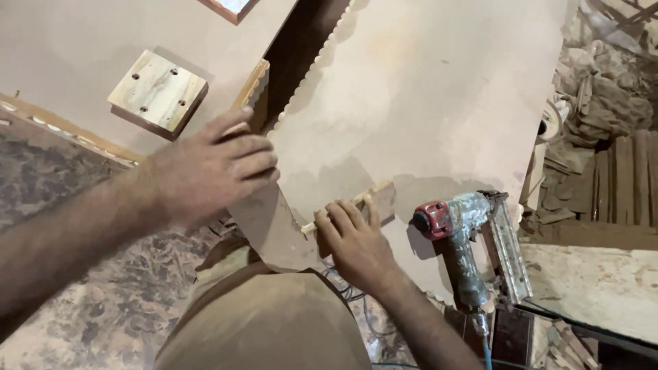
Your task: Using a pneumatic nail gun to attach wooden blocks and decorative components to boards in a manufacturing environment.
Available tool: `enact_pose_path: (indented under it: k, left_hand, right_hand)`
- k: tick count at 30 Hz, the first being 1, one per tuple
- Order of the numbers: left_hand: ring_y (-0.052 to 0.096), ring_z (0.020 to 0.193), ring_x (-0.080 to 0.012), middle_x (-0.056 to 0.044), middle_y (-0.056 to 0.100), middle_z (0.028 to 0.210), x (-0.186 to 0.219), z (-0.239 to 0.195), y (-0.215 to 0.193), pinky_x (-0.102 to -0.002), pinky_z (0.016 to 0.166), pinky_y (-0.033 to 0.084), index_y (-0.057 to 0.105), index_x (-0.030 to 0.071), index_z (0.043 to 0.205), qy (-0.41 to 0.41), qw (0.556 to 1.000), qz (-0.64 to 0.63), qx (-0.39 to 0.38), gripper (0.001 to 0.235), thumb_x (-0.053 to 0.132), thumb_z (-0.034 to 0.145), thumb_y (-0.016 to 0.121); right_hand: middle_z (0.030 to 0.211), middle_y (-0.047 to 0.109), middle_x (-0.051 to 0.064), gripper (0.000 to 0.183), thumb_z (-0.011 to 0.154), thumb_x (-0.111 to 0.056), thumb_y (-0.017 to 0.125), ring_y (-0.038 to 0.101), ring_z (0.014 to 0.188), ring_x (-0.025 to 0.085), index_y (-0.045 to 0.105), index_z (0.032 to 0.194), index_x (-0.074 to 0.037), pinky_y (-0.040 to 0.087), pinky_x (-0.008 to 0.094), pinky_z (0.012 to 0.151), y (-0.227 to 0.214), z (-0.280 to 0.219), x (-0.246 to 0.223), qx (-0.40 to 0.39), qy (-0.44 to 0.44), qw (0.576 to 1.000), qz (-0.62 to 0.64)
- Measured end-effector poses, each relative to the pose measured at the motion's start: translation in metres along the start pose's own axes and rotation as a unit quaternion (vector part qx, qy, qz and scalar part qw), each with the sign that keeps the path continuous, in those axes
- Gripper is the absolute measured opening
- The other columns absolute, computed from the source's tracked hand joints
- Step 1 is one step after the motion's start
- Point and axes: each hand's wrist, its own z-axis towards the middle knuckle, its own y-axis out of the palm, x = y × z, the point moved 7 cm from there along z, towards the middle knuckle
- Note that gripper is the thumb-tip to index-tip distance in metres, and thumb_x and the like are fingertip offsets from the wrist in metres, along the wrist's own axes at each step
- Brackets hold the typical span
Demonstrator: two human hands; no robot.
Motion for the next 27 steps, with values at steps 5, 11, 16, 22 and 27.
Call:
enact_pose_path:
  k: [5,11,16,22,27]
  left_hand:
    - [0.026,0.151,-0.0296,-0.003,0.035,0.164,-0.032,0.018,0.009,-0.058,0.120,0.004,0.046,0.031,0.149,-0.049,0.990,-0.084,0.104,0.102,0.024,0.057,0.088]
    - [0.047,0.137,-0.0349,-0.019,0.032,0.163,-0.072,0.041,0.093,-0.044,0.114,0.042,0.018,0.012,0.166,-0.202,0.837,-0.489,0.140,0.098,0.022,0.086,0.074]
    - [0.057,0.134,-0.0308,-0.022,0.055,0.146,-0.068,0.058,0.114,-0.039,0.114,0.046,0.029,0.006,0.160,-0.201,0.797,-0.565,0.073,0.079,0.022,0.093,0.068]
    - [0.053,0.137,-0.0269,-0.019,0.052,0.150,-0.085,0.072,0.125,-0.038,0.112,0.044,0.029,0.004,0.157,-0.206,0.689,-0.682,0.132,0.083,0.011,0.086,0.072]
    - [0.052,0.138,-0.0277,-0.018,0.053,0.149,-0.091,0.085,0.135,-0.039,0.113,0.043,0.031,0.004,0.156,-0.176,0.685,-0.694,0.135,0.085,0.011,0.083,0.075]
  right_hand:
    - [0.126,0.060,0.012,0.058,0.079,-0.019,0.076,0.055,0.123,0.032,0.056,0.133,-0.007,0.034,0.060,0.113,-0.026,0.000,-0.018,0.096,0.007,0.990,0.098]
    - [0.128,0.061,0.015,0.078,0.068,-0.033,0.084,0.056,0.121,0.036,0.056,0.135,-0.003,0.039,0.052,0.107,-0.009,0.012,-0.016,0.109,0.084,0.975,0.172]
    - [0.135,0.061,0.018,0.073,0.070,-0.029,0.086,0.054,0.127,0.039,0.060,0.133,-0.002,0.042,0.051,0.108,0.009,0.023,-0.021,0.142,0.095,0.960,0.224]
    - [0.139,0.062,0.014,0.061,0.073,-0.025,0.087,0.055,0.132,0.038,0.064,0.127,-0.009,0.044,0.048,0.113,0.011,0.040,-0.018,0.145,0.160,0.953,0.214]
    - [0.138,0.055,0.022,0.081,0.059,-0.031,0.095,0.050,0.127,0.044,0.064,0.129,-0.004,0.034,0.061,0.107,0.016,0.009,0.001,0.066,0.254,0.953,0.149]
